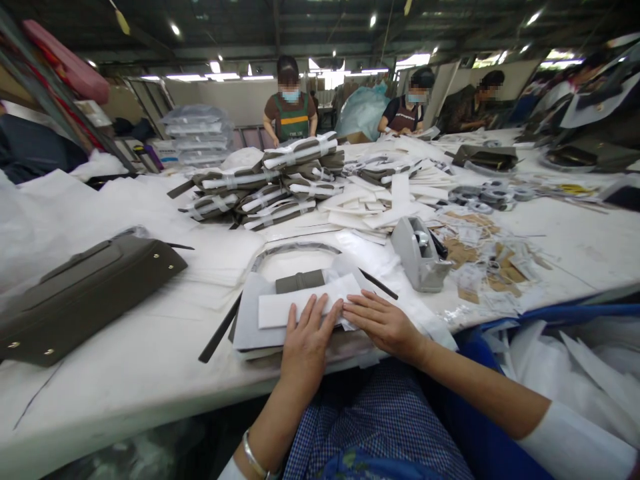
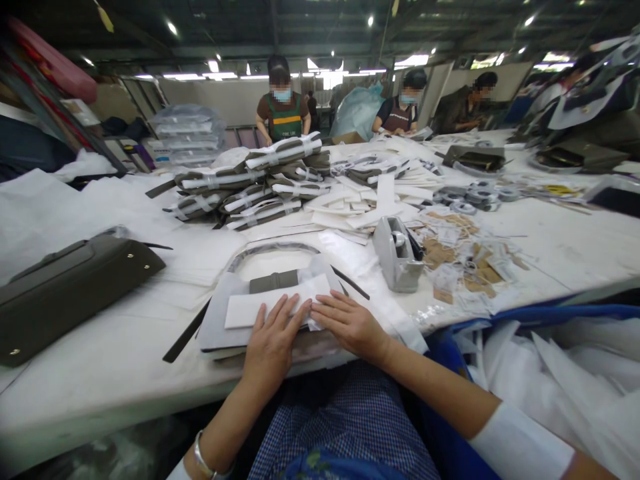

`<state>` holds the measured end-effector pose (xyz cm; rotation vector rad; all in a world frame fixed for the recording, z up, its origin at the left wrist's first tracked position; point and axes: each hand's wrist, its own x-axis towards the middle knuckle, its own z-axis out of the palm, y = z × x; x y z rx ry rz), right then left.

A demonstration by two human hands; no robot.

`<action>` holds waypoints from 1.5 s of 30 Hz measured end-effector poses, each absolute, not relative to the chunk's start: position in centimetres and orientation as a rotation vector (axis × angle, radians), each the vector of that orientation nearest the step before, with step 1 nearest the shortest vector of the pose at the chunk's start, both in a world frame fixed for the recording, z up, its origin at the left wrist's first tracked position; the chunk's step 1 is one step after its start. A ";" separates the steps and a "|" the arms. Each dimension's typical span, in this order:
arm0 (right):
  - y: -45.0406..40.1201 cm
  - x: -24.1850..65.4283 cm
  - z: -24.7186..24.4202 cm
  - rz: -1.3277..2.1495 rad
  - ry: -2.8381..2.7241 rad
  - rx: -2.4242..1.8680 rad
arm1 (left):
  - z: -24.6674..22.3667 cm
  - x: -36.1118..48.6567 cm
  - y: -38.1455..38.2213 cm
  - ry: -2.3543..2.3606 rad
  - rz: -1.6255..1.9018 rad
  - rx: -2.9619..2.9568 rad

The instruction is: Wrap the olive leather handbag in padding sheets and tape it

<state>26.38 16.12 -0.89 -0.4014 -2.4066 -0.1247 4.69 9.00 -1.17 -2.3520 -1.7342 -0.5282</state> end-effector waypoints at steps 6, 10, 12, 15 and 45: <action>15.7 26.2 1.8 0.100 -2.354 -0.457 | -1.3 4.7 9.0 -1.723 -0.515 -2.340; 17.0 25.2 2.0 0.046 -2.423 -0.572 | -1.5 4.8 9.1 -1.739 -0.491 -2.337; 17.6 25.1 0.7 0.032 -2.484 -0.627 | -1.6 4.7 9.1 -1.750 -0.476 -2.343; 18.1 25.6 -1.5 0.011 -2.491 -0.599 | -1.2 4.6 9.0 -1.746 -0.455 -2.409; 18.6 26.3 -3.3 0.129 -2.343 -0.472 | -0.7 7.0 9.6 -1.725 -0.728 -2.260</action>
